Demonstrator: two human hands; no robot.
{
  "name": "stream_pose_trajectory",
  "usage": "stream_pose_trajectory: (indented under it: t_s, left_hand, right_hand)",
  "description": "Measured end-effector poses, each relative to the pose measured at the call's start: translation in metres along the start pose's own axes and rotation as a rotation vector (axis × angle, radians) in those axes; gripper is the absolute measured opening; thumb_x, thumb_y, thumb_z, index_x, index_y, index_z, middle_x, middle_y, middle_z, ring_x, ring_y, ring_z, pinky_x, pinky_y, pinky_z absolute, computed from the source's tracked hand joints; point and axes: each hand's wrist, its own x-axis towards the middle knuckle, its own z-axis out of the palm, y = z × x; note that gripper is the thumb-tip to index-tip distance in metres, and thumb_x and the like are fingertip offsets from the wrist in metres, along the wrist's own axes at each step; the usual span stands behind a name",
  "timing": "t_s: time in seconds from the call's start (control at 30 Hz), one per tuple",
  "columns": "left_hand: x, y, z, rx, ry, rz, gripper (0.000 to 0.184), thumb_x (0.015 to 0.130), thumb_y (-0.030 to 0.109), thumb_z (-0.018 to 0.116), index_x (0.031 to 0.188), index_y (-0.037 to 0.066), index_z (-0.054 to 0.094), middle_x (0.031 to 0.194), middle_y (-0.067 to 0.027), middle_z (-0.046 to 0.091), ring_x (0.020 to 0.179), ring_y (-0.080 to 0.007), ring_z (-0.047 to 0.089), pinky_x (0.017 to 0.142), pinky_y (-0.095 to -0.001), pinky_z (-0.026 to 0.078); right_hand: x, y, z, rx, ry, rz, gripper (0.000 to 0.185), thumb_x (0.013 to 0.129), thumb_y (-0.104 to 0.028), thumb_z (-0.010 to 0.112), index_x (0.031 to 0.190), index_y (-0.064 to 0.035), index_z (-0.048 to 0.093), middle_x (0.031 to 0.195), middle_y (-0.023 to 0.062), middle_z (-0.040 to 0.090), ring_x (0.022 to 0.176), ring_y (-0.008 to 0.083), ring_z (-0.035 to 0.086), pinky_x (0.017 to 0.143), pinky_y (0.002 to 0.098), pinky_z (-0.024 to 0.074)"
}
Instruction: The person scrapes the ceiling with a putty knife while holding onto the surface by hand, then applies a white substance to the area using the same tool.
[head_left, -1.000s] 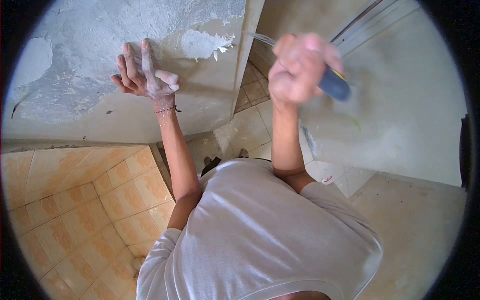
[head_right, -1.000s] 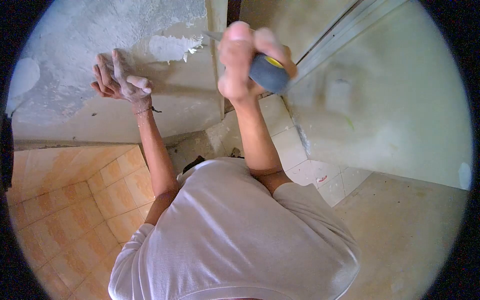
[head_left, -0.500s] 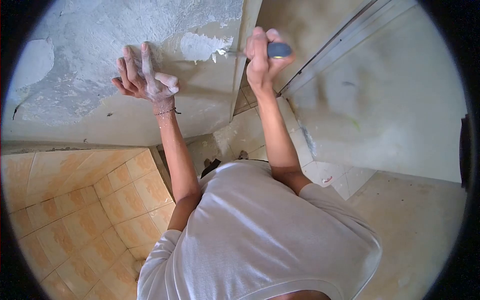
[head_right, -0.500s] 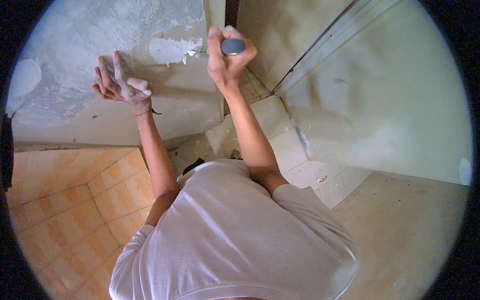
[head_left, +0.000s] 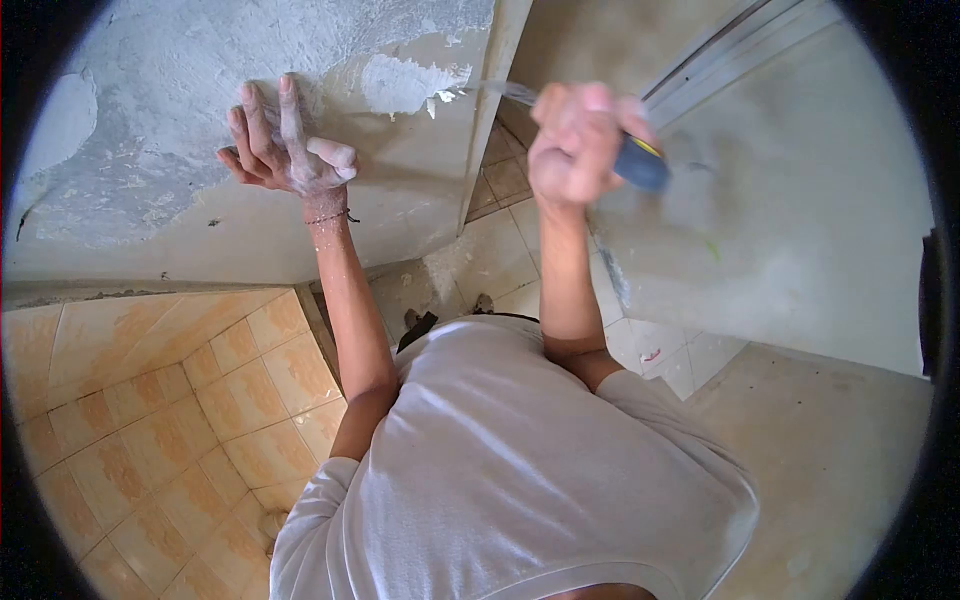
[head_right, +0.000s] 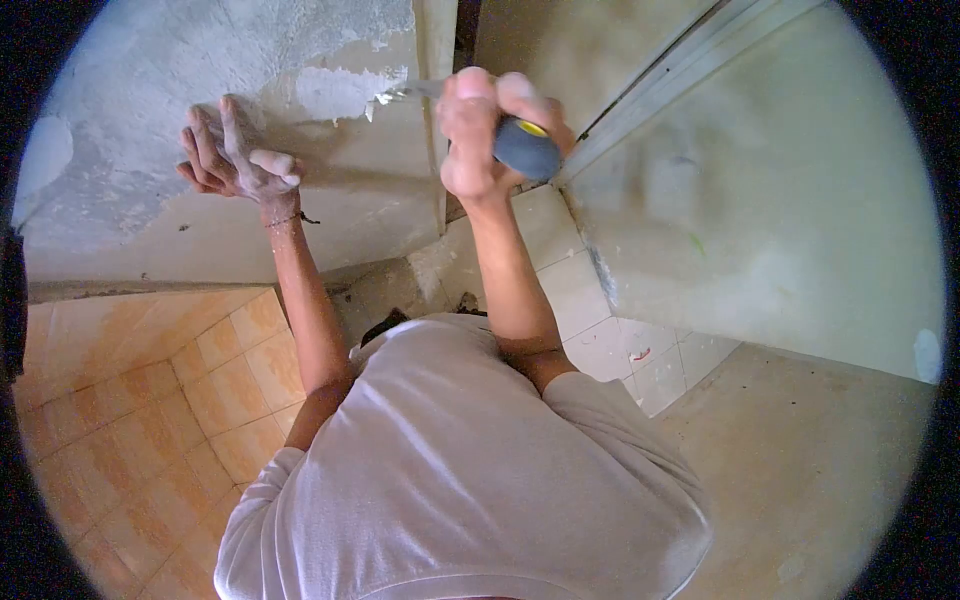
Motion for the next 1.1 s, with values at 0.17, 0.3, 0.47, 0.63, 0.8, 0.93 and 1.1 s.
stream_pose_trajectory:
  t_s: [0.17, 0.3, 0.47, 0.63, 0.8, 0.93, 1.1]
  left_hand:
    - [-0.003, -0.003, 0.002, 0.022, 0.007, 0.040, 0.088, 0.088, 0.073, 0.001, 0.122, 0.022, 0.064, 0.136, -0.0066, 0.052, 0.131, -0.0243, 0.038, 0.116, -0.0440, 0.009]
    - [-0.002, -0.001, 0.002, -0.006, 0.010, 0.014, 0.090, 0.086, 0.075, 0.002, 0.123, 0.021, 0.064, 0.136, -0.0071, 0.051, 0.132, -0.0254, 0.038, 0.116, -0.0456, 0.009]
    - [0.000, -0.001, 0.002, -0.004, 0.025, 0.036, 0.087, 0.088, 0.073, 0.003, 0.123, 0.021, 0.064, 0.136, -0.0078, 0.052, 0.132, -0.0258, 0.038, 0.116, -0.0459, 0.009]
    - [0.001, -0.001, 0.002, 0.020, -0.001, -0.003, 0.090, 0.087, 0.075, 0.003, 0.123, 0.021, 0.064, 0.136, -0.0079, 0.052, 0.132, -0.0258, 0.038, 0.116, -0.0459, 0.009]
    - [-0.003, -0.001, 0.002, 0.006, 0.017, 0.018, 0.091, 0.086, 0.076, 0.001, 0.122, 0.021, 0.065, 0.137, -0.0071, 0.051, 0.132, -0.0246, 0.038, 0.116, -0.0444, 0.010]
    - [-0.001, 0.000, 0.001, 0.002, 0.015, 0.018, 0.091, 0.086, 0.075, 0.000, 0.122, 0.022, 0.065, 0.137, -0.0072, 0.051, 0.132, -0.0241, 0.038, 0.116, -0.0441, 0.010]
    - [-0.002, -0.003, 0.003, 0.005, 0.012, 0.019, 0.089, 0.087, 0.075, 0.002, 0.122, 0.023, 0.064, 0.137, -0.0067, 0.051, 0.132, -0.0235, 0.037, 0.116, -0.0438, 0.009]
  right_hand:
    - [0.005, 0.026, -0.014, -0.364, -0.168, -0.118, 0.033, 0.081, 0.001, 0.053, 0.062, -0.0100, 0.028, 0.050, -0.0002, 0.028, 0.040, 0.0092, 0.029, 0.035, 0.0284, 0.0275]
    - [0.010, -0.001, -0.008, -0.121, -0.099, -0.049, 0.028, 0.081, 0.001, 0.051, 0.065, -0.0098, 0.031, 0.049, 0.0002, 0.029, 0.039, 0.0086, 0.029, 0.036, 0.0284, 0.0289]
    - [0.014, -0.001, -0.005, -0.234, -0.206, -0.098, 0.020, 0.083, 0.001, 0.050, 0.070, -0.0080, 0.038, 0.051, -0.0008, 0.033, 0.040, 0.0092, 0.031, 0.038, 0.0290, 0.0309]
    - [-0.008, 0.028, -0.016, -0.155, -0.116, -0.034, 0.030, 0.084, 0.003, 0.048, 0.064, -0.0094, 0.030, 0.052, -0.0007, 0.033, 0.041, 0.0089, 0.027, 0.036, 0.0282, 0.0266]
    - [0.013, -0.001, -0.007, -0.103, -0.205, -0.160, 0.026, 0.084, 0.003, 0.048, 0.069, -0.0083, 0.032, 0.052, -0.0012, 0.027, 0.039, 0.0087, 0.022, 0.035, 0.0281, 0.0238]
    - [-0.019, 0.043, -0.029, -0.289, -0.106, -0.068, 0.023, 0.083, 0.003, 0.050, 0.072, -0.0089, 0.035, 0.052, -0.0008, 0.029, 0.038, 0.0094, 0.025, 0.034, 0.0307, 0.0250]
    - [0.002, 0.000, -0.012, -0.110, -0.154, -0.083, 0.020, 0.083, 0.003, 0.050, 0.072, -0.0084, 0.038, 0.052, -0.0009, 0.030, 0.038, 0.0103, 0.029, 0.035, 0.0305, 0.0265]
